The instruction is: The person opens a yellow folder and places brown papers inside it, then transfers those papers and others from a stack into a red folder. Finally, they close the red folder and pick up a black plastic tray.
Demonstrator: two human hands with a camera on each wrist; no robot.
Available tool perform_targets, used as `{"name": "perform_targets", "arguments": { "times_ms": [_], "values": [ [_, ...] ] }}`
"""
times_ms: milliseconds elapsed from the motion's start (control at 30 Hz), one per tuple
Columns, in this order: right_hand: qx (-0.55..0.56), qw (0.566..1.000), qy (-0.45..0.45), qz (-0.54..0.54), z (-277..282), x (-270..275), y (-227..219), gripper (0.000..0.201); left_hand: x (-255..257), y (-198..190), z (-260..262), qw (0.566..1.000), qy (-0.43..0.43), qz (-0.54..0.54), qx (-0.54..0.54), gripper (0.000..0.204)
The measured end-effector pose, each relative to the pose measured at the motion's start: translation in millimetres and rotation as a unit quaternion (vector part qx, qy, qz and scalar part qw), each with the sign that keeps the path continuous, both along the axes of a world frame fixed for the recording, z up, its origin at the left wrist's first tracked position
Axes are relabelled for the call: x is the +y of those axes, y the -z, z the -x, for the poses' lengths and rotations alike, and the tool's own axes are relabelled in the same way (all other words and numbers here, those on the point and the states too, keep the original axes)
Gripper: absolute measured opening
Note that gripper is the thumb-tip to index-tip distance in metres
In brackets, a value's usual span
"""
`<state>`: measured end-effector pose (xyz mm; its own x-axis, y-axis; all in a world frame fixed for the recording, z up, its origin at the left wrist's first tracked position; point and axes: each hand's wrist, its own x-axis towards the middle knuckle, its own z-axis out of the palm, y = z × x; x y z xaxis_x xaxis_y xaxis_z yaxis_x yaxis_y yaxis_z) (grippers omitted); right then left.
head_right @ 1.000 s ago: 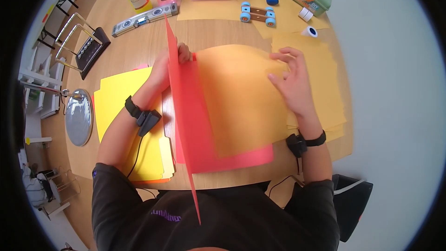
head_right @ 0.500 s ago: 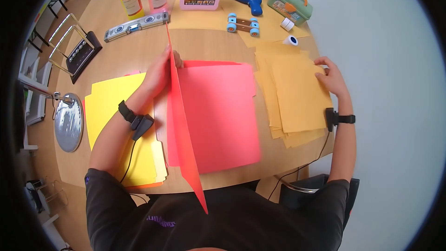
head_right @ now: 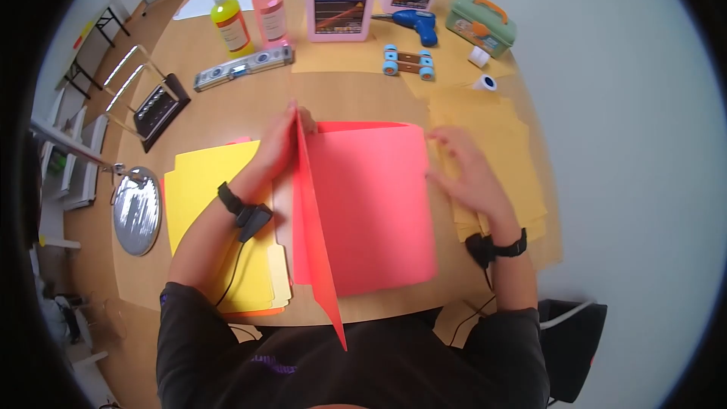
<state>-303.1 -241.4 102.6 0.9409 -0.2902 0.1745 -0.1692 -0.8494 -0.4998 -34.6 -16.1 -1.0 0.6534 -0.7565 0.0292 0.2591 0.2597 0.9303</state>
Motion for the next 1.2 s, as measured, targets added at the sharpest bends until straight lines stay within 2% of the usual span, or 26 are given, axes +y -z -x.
{"name": "perform_targets", "arguments": {
  "times_ms": [33,67,100,133,167,200,233,267,300,367,400,467,500,567,600,700,767,833,867,933,1000,1067,1100,1133,1167,1200],
  "values": [
    [0.048,0.987,-0.062,-0.14,-5.1,15.1,2.0,0.056,0.1,1.3,1.7,1.0,-0.001,-0.021,-0.018,0.046],
    [0.041,0.984,-0.083,-0.15,-8.5,23.4,7.0,0.056,3.3,2.4,1.8,0.998,-0.01,-0.045,-0.036,0.041],
    [0.051,0.984,-0.082,-0.148,-12.5,30.0,14.4,0.055,5.1,3.5,0.9,0.999,0.018,-0.031,-0.005,0.034],
    [0.06,0.983,-0.089,-0.148,-18.3,37.3,23.2,0.055,5.9,-4.7,3.3,0.998,0.033,-0.016,-0.052,0.038],
    [0.019,0.986,-0.09,-0.14,-18.5,41.8,31.2,0.054,12.6,-31.8,14.8,0.999,0.049,-0.018,-0.014,0.043],
    [-0.022,0.987,-0.088,-0.132,-15.2,41.2,42.0,0.053,11.2,-38.3,19.2,0.995,-0.037,-0.077,-0.052,0.041],
    [-0.056,0.987,-0.094,-0.12,-10.3,36.5,56.4,0.054,7.8,-30.5,10.3,0.984,-0.057,-0.065,-0.156,0.038],
    [-0.089,0.986,-0.097,-0.105,-9.4,32.8,67.8,0.055,5.0,-34.4,7.8,0.983,-0.058,-0.061,-0.162,0.037],
    [-0.094,0.981,-0.128,-0.111,-33.6,44.2,60.2,0.055,1.8,-40.1,5.0,0.983,-0.057,-0.054,-0.167,0.036],
    [-0.107,0.96,-0.151,-0.209,-14.7,54.0,64.0,0.055,-0.8,-56.2,8.1,0.958,-0.103,0.021,-0.269,0.033],
    [-0.109,0.948,-0.156,-0.257,-0.3,49.8,68.8,0.055,5.3,-69.3,11.0,0.954,-0.119,0.016,-0.273,0.033],
    [-0.107,0.917,-0.159,-0.349,-0.5,53.8,68.6,0.055,14.7,-97.2,18.9,0.915,-0.097,-0.01,-0.392,0.033],
    [-0.105,0.9,-0.157,-0.393,0.8,52.4,71.4,0.055,17.4,-104.8,22.8,0.912,-0.108,-0.014,-0.395,0.033],
    [-0.095,0.86,-0.147,-0.478,6.5,48.4,77.7,0.055,21.7,-116.0,29.3,0.859,-0.144,0.058,-0.488,0.036],
    [-0.088,0.839,-0.14,-0.519,10.7,45.0,81.0,0.056,27.3,-121.2,30.5,0.865,-0.121,0.027,-0.485,0.035],
    [-0.061,0.764,-0.107,-0.633,24.9,33.8,91.6,0.056,30.6,-124.1,33.1,0.846,-0.152,0.016,-0.51,0.035],
    [-0.051,0.709,-0.064,-0.701,44.8,23.1,95.1,0.056,30.0,-119.4,30.1,0.849,-0.145,-0.012,-0.508,0.034],
    [-0.054,0.649,-0.01,-0.758,69.1,5.2,108.2,0.056,28.1,-114.3,29.3,0.799,-0.186,-0.064,-0.568,0.035],
    [-0.063,0.652,0.001,-0.756,63.6,11.6,100.4,0.056,30.7,-114.1,31.1,0.792,-0.169,-0.108,-0.576,0.037],
    [-0.02,0.795,-0.089,-0.599,29.4,25.7,91.4,0.047,30.6,-109.1,31.8,0.791,-0.14,-0.134,-0.581,0.037],
    [-0.033,0.806,-0.099,-0.582,17.1,40.8,87.6,0.046,31.9,-110.6,30.0,0.783,-0.096,-0.2,-0.581,0.039],
    [-0.043,0.814,-0.113,-0.568,12.3,43.1,85.2,0.046,32.4,-100.1,21.3,0.786,-0.081,-0.202,-0.579,0.042],
    [-0.045,0.769,-0.099,-0.629,12.1,42.0,84.2,0.046,32.4,-95.3,15.1,0.788,-0.069,-0.206,-0.576,0.044],
    [-0.05,0.72,-0.085,-0.687,12.2,41.5,82.9,0.045,36.9,-100.2,10.8,0.824,-0.028,-0.226,-0.519,0.051],
    [-0.059,0.719,-0.079,-0.688,11.4,41.6,82.3,0.045,39.0,-98.9,6.7,0.826,-0.043,-0.221,-0.517,0.058],
    [-0.068,0.719,-0.074,-0.688,10.2,42.3,82.7,0.045,41.6,-99.5,0.5,0.848,-0.039,-0.229,-0.476,0.061]
  ]
}}
